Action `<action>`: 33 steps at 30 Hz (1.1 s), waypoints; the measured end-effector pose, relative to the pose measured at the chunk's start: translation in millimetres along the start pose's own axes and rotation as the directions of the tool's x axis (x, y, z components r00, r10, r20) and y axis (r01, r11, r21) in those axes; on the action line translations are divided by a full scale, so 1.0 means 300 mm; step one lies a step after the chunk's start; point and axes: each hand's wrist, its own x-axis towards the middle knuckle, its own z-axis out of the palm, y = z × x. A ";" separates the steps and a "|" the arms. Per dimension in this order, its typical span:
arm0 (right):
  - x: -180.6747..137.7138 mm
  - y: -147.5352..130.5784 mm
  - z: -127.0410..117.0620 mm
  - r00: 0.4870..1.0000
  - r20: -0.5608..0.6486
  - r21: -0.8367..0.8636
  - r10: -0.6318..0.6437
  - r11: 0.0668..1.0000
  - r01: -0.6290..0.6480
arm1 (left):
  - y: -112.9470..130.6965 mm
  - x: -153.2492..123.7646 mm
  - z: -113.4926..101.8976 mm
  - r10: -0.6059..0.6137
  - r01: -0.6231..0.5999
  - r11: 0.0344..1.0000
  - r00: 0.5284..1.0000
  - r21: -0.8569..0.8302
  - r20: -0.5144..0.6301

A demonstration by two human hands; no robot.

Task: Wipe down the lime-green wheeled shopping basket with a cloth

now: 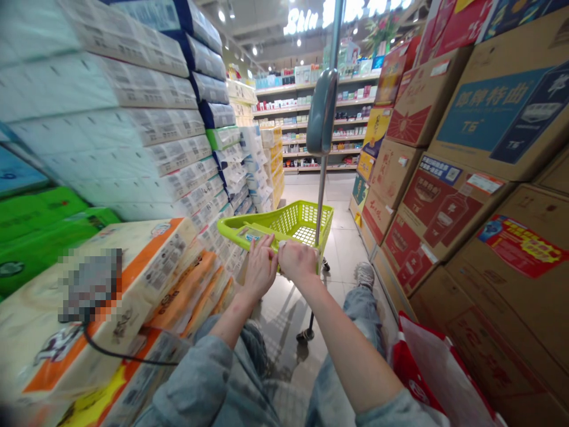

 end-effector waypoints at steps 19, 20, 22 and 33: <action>0.022 0.253 -0.019 0.991 -0.061 -0.067 -0.117 0.991 0.113 | -0.060 0.090 -0.094 0.211 -0.219 0.967 0.974 0.127 0.077; 0.025 0.265 -0.021 0.990 -0.058 -0.069 -0.125 0.990 0.121 | -0.075 0.102 -0.094 0.137 -0.144 0.981 0.989 0.133 0.060; 0.032 0.290 -0.026 0.990 -0.046 -0.076 -0.133 0.989 0.129 | -0.112 0.124 -0.094 -0.041 0.032 0.985 0.998 0.169 0.049; -0.021 0.212 0.047 0.940 -0.342 -0.090 0.014 0.995 -0.047 | -0.113 0.131 -0.052 -0.226 0.138 0.881 0.963 0.453 0.147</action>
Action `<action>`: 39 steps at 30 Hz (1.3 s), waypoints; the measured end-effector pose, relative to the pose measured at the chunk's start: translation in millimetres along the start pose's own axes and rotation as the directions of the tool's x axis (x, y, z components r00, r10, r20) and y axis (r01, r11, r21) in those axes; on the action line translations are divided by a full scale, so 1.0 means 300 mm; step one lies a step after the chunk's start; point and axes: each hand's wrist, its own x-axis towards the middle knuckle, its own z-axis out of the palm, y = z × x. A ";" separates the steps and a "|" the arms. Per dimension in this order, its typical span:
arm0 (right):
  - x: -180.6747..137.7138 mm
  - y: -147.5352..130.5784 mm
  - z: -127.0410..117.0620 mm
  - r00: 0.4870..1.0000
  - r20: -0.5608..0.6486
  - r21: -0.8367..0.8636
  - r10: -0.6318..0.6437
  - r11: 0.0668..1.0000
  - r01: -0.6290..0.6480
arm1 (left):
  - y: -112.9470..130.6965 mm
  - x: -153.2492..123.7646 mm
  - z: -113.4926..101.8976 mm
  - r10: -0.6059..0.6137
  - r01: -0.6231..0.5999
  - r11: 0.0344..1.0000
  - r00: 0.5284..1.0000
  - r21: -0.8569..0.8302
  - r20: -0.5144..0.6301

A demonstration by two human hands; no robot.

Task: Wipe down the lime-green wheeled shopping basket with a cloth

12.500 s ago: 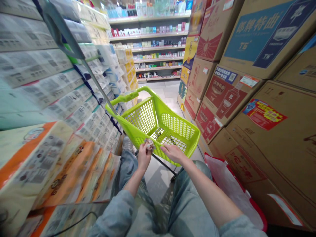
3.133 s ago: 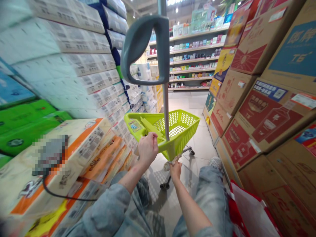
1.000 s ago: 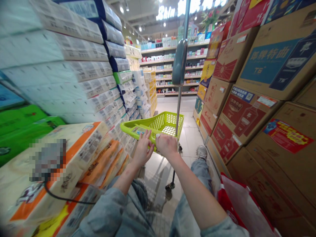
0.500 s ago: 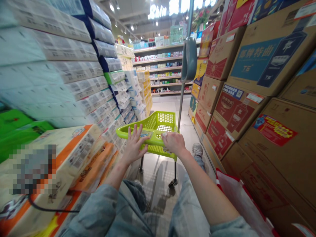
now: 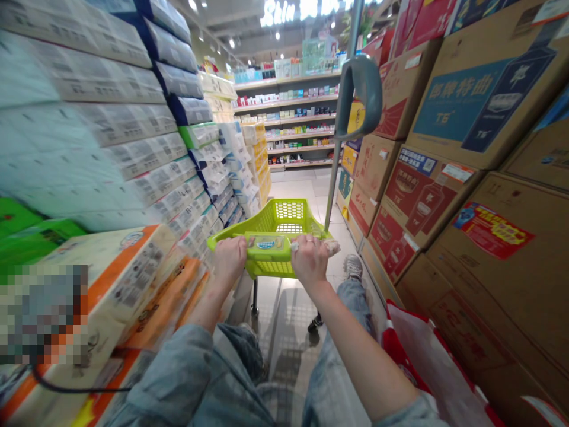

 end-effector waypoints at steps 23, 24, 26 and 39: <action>0.049 -0.097 -0.026 0.980 0.103 0.194 -0.171 0.970 0.148 | 0.059 -0.025 -0.017 -0.011 0.011 1.000 1.000 0.008 0.009; 0.041 -0.107 -0.025 0.974 0.075 0.203 -0.212 0.960 0.193 | 0.061 -0.027 -0.018 -0.009 0.009 1.000 1.000 0.009 0.010; 0.038 -0.116 -0.020 0.960 0.060 0.222 -0.274 0.941 0.255 | 0.061 -0.028 -0.021 0.005 -0.005 1.000 1.000 0.008 0.015; 0.096 -0.043 -0.023 0.956 0.237 0.229 -0.172 0.966 0.118 | 0.028 0.025 -0.050 0.028 -0.026 1.000 0.966 -0.013 0.256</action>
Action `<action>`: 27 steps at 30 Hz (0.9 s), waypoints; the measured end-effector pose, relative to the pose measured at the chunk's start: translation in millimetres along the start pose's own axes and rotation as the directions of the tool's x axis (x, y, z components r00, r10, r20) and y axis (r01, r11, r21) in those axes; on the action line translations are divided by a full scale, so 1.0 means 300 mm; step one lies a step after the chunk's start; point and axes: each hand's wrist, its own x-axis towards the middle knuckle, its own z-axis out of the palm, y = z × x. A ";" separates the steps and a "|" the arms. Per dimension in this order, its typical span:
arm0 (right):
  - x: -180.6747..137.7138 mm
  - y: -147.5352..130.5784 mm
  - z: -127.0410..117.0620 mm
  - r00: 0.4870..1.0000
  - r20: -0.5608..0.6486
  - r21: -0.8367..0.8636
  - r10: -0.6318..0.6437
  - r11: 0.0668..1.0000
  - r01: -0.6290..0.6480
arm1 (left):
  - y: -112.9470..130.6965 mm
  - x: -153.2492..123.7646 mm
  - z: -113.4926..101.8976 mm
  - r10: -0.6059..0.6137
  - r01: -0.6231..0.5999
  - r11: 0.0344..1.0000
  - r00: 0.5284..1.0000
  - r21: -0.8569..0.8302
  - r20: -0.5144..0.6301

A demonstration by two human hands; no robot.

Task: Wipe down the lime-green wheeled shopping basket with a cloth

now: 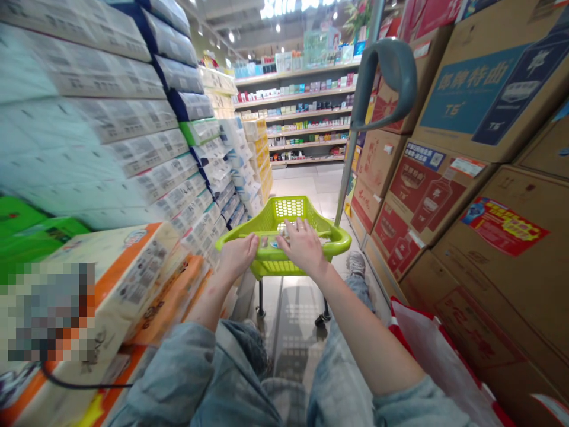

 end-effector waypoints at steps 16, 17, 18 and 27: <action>0.171 -0.088 0.004 0.914 0.403 -0.037 -0.039 0.998 0.059 | -0.024 0.050 -0.001 0.153 -0.147 0.983 0.987 -0.106 0.056; 0.179 -0.079 0.005 0.912 0.408 -0.039 -0.047 0.997 0.068 | -0.023 0.048 -0.001 0.157 -0.150 0.983 0.986 -0.105 0.059; 0.183 -0.071 0.006 0.913 0.403 -0.039 -0.064 0.995 0.087 | -0.024 0.048 0.000 0.152 -0.146 0.984 0.987 -0.100 0.056; 0.092 -0.101 0.013 0.954 0.183 -0.067 -0.238 0.965 0.254 | -0.003 0.032 0.036 0.002 -0.003 0.996 1.000 0.085 0.009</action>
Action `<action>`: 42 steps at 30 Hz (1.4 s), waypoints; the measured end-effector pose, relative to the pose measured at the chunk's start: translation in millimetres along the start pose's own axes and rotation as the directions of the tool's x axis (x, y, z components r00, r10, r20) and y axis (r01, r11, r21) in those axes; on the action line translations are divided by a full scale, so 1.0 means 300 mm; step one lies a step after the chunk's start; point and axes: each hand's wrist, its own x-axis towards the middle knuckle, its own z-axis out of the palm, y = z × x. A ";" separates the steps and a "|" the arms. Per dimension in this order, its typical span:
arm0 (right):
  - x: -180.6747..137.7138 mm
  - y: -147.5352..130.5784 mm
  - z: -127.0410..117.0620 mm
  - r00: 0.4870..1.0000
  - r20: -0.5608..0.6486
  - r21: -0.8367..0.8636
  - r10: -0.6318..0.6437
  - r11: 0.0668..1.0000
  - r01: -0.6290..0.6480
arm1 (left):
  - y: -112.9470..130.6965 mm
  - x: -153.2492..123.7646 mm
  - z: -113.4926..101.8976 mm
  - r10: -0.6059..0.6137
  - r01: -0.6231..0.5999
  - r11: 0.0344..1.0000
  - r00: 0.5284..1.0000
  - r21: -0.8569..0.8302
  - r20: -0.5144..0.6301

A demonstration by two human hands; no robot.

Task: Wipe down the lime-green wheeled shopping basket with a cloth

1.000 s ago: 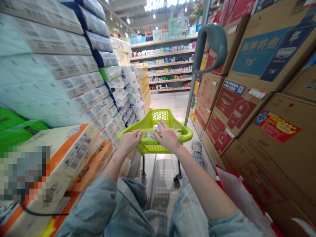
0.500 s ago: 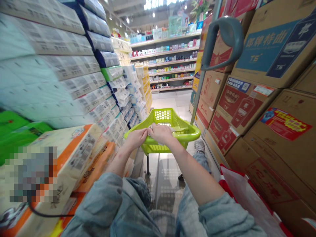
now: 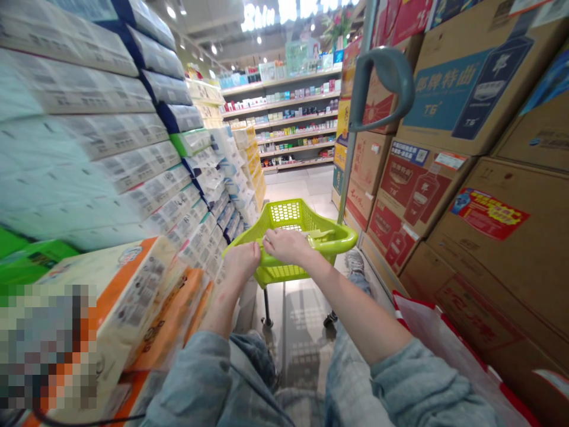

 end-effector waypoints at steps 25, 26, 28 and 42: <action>-0.386 0.317 0.199 0.718 -0.689 -0.157 -0.096 0.987 -0.019 | 0.000 -0.004 -0.016 0.013 -0.012 1.000 1.000 0.021 -0.010; -0.388 0.331 0.193 0.722 -0.688 -0.137 -0.073 0.990 -0.030 | 0.005 -0.005 -0.015 0.007 -0.006 1.000 1.000 0.023 -0.017; -0.377 0.336 0.182 0.716 -0.698 -0.075 0.003 0.994 -0.078 | 0.020 -0.007 -0.012 -0.008 0.009 1.000 1.000 0.026 -0.030; -0.177 -0.046 0.150 0.832 -0.554 0.085 0.029 0.996 0.022 | 0.076 -0.010 -0.011 -0.026 0.027 0.999 0.999 0.034 -0.025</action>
